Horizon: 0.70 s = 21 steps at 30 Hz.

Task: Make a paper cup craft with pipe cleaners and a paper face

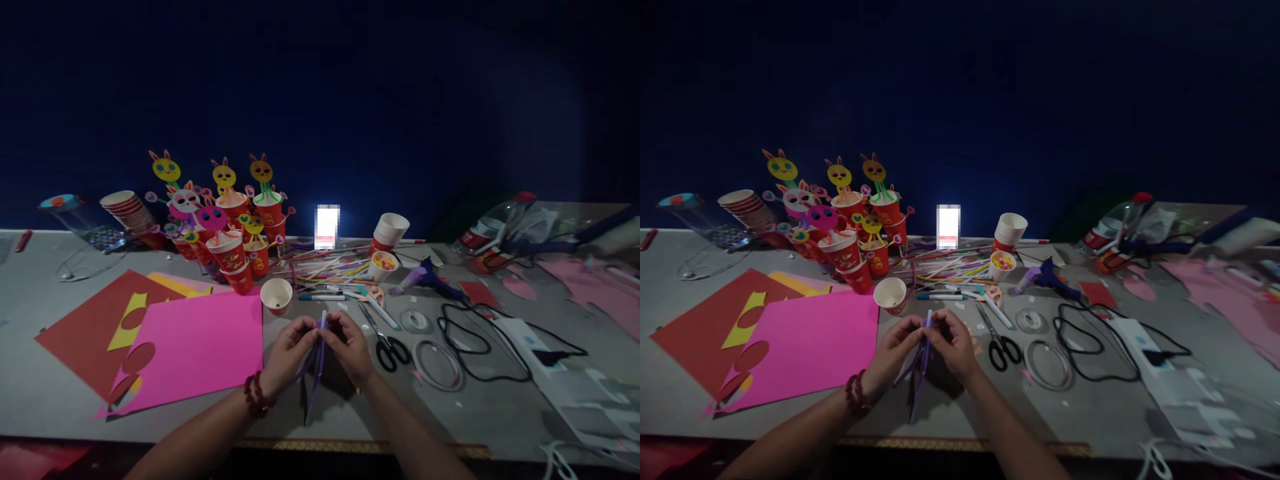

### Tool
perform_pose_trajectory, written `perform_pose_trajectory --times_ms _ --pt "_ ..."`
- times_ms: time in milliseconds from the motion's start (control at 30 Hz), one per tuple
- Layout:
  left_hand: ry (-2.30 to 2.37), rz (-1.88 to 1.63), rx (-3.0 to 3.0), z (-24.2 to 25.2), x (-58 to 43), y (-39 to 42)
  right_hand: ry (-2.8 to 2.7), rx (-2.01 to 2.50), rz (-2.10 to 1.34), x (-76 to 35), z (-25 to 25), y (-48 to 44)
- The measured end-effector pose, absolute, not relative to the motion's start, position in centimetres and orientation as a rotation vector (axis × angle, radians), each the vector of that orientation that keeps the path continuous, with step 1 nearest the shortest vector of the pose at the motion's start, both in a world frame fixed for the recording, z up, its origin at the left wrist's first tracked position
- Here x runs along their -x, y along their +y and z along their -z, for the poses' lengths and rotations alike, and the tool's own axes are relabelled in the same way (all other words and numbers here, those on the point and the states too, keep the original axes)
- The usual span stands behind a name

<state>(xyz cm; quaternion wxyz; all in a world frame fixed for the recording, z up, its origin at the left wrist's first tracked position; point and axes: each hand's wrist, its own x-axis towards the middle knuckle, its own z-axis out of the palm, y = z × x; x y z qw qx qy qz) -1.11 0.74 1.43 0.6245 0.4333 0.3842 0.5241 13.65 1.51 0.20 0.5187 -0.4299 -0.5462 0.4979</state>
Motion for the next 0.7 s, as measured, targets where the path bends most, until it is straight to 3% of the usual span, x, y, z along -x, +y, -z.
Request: perform_pose_trajectory --times_ms 700 --pt "0.961 -1.158 -1.142 -1.5 0.8 0.6 -0.983 0.91 -1.397 -13.6 -0.7 1.9"
